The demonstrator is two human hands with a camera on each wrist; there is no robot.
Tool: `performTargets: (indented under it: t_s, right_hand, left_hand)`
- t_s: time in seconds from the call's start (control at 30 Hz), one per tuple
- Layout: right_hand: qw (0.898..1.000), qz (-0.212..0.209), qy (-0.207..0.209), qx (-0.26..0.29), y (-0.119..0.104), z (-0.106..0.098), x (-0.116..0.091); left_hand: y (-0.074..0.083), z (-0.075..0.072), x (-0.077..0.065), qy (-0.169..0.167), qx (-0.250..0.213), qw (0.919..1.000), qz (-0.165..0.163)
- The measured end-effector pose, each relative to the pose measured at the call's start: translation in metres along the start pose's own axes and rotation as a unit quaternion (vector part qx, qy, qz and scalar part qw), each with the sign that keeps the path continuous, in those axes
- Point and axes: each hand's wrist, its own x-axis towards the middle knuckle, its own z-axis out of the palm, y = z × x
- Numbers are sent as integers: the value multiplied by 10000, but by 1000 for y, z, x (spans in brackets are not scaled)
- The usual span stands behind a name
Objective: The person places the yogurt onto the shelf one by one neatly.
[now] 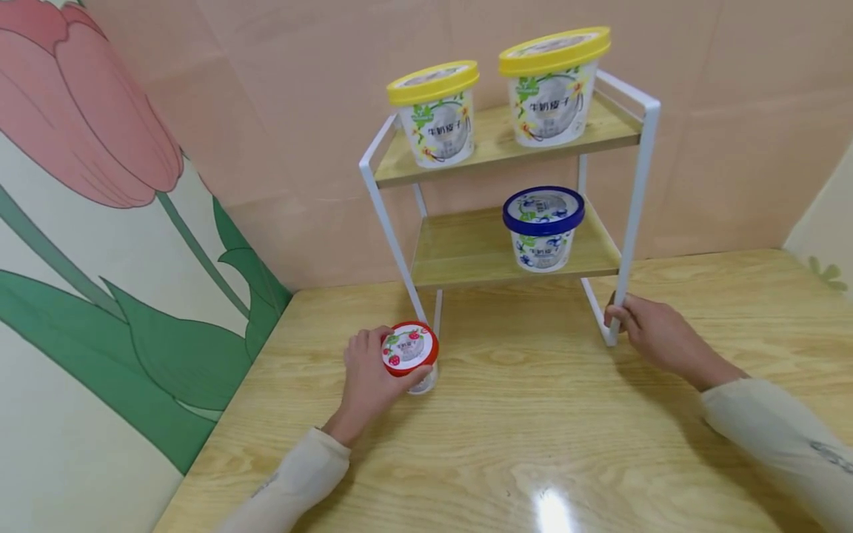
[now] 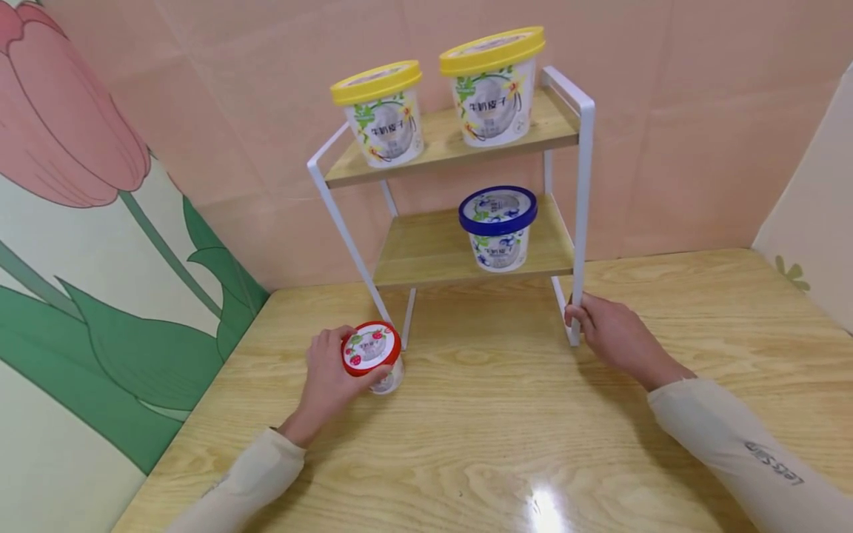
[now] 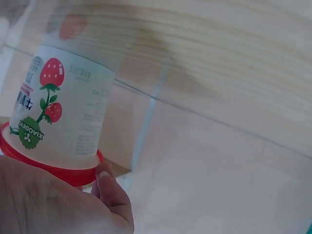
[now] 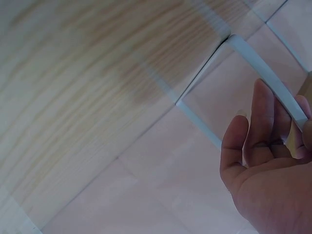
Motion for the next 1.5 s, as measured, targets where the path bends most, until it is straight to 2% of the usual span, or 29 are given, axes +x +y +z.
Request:
performTargets:
  t_s: [0.17, 0.5, 0.67, 0.83, 0.9, 1.0, 1.07, 1.13, 1.2, 1.27, 1.4, 1.5]
  right_hand:
    - [9999, 79, -53, 50, -1, 0, -1]
    - [9999, 79, -77, 71, 0, -1, 0]
    - [9997, 130, -186, 110, -2, -1, 2]
    - [9993, 191, -269, 181, -3, -2, 2]
    - [9993, 196, -267, 186, -2, -2, 1]
    - [9994, 191, -235, 148, 0, -2, 1]
    - [9994, 202, -237, 173, 0, -2, 1]
    - [9993, 206, -246, 184, 1, -3, 1]
    - [9993, 198, -255, 185, 1, -4, 1]
    - [9993, 192, -244, 187, 2, -4, 2]
    - [9995, 156, -191, 188, 2, -3, 2]
    - [9994, 138, -226, 242, 2, -2, 2]
  left_hand:
    - [12, 7, -2, 11, -29, 9999, 131]
    - [31, 17, 1, -142, 114, 9998, 61]
    - [35, 17, 1, -148, 275, 9995, 34]
    - [33, 15, 1, -167, 417, 9989, 155]
    - [31, 13, 2, -298, 212, 9993, 98]
    - [27, 6, 4, -593, -524, 9968, -120]
    - [24, 0, 7, -862, -1067, 9902, -274]
    - [21, -5, 10, -1149, -1398, 9830, -316]
    - [18, -8, 13, -1438, -1461, 9783, -296]
    - [17, -9, 16, -1616, -1361, 9771, -260]
    - [14, -7, 18, -1705, -1164, 9781, -252]
    - [14, -5, 17, -1747, -1294, 9756, -288]
